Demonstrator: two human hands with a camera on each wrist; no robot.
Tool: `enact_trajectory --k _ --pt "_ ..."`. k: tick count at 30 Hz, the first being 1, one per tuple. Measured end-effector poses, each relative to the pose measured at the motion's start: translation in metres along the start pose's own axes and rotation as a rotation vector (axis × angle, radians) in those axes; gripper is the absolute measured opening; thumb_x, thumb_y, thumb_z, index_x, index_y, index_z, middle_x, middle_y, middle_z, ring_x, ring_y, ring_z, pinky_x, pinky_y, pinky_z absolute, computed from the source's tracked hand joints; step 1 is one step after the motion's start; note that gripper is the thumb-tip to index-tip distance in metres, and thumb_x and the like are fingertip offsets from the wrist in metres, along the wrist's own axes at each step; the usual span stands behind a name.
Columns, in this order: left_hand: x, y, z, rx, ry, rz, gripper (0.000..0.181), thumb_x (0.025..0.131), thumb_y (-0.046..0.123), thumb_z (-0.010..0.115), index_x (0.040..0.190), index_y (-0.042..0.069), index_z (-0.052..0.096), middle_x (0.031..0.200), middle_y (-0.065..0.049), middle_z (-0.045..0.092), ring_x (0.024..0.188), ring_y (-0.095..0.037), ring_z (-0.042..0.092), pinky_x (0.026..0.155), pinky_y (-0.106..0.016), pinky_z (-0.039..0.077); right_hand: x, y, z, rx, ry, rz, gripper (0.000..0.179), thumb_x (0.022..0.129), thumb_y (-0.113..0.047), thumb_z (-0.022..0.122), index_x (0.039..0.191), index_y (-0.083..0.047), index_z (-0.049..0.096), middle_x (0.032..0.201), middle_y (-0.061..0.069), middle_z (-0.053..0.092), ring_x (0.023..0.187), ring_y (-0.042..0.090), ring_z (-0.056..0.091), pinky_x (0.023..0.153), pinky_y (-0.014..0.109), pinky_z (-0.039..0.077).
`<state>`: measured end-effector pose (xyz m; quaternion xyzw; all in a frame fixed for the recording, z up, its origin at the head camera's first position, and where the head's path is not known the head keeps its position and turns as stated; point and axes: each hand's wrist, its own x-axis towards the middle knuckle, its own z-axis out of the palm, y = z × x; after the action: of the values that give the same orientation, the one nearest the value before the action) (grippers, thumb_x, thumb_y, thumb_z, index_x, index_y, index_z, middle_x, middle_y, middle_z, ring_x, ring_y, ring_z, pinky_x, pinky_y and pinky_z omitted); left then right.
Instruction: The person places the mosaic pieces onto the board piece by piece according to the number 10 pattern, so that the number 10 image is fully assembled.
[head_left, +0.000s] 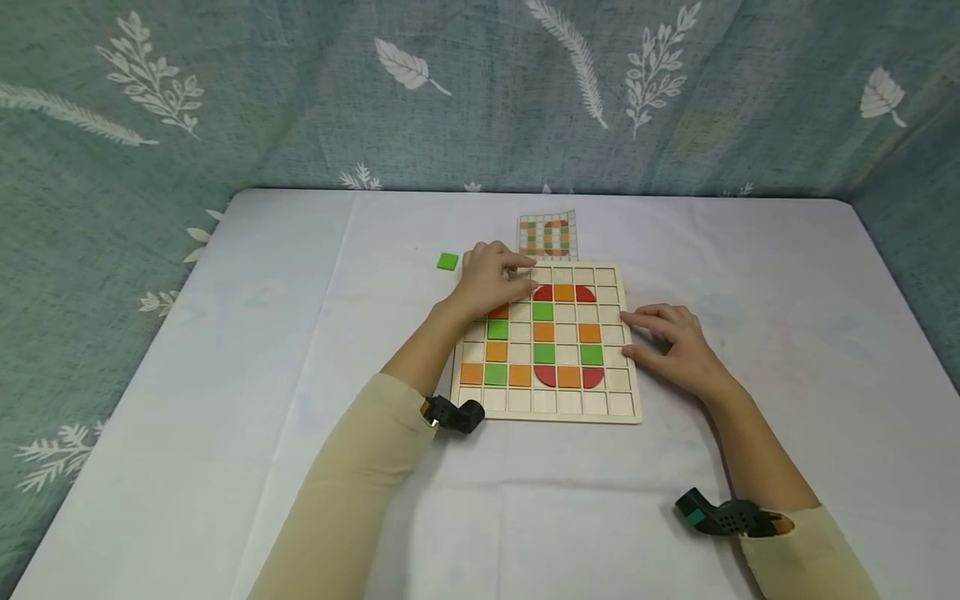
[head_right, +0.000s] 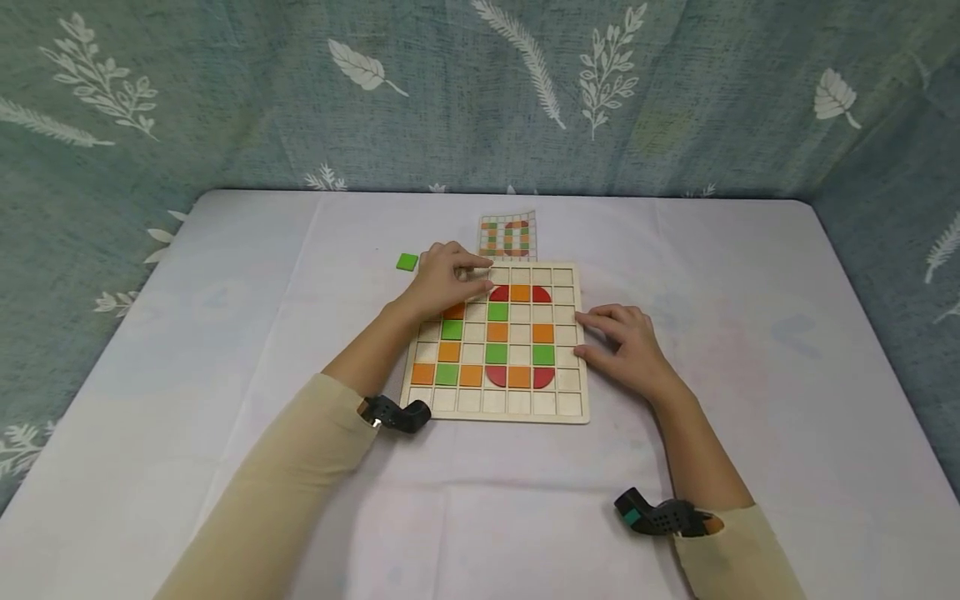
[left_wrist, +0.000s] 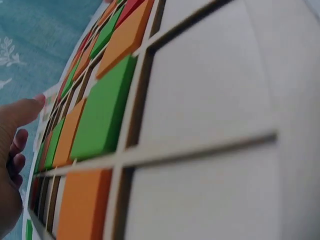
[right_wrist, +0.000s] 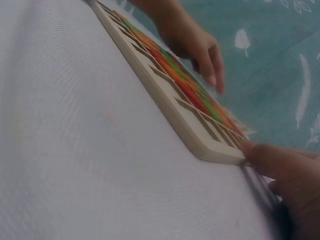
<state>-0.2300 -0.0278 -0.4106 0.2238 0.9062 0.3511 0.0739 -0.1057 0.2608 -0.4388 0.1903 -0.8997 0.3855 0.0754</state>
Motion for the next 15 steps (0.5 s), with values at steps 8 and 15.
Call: enact_trajectory --k 8,15 --pt "-0.004 -0.012 -0.029 -0.05 0.045 -0.025 0.04 0.085 0.035 0.068 0.121 0.016 0.066 0.099 -0.006 0.053 0.096 -0.023 0.037 0.088 -0.041 0.022 0.001 0.001 0.001 0.005 -0.002 -0.007 0.046 0.076 -0.009 0.077 0.119 -0.002 0.064 0.112 0.017 0.058 0.104 0.03 0.043 0.091 0.05 0.024" --pt "-0.007 -0.032 -0.056 -0.043 0.042 -0.098 0.043 0.084 0.034 0.071 0.123 0.016 0.065 0.108 -0.008 0.05 0.102 -0.025 0.035 0.092 -0.044 0.024 0.0 0.004 -0.001 0.007 -0.001 -0.017 0.046 0.076 -0.009 0.077 0.12 -0.002 0.064 0.112 0.016 0.058 0.105 0.03 0.043 0.091 0.05 0.024"
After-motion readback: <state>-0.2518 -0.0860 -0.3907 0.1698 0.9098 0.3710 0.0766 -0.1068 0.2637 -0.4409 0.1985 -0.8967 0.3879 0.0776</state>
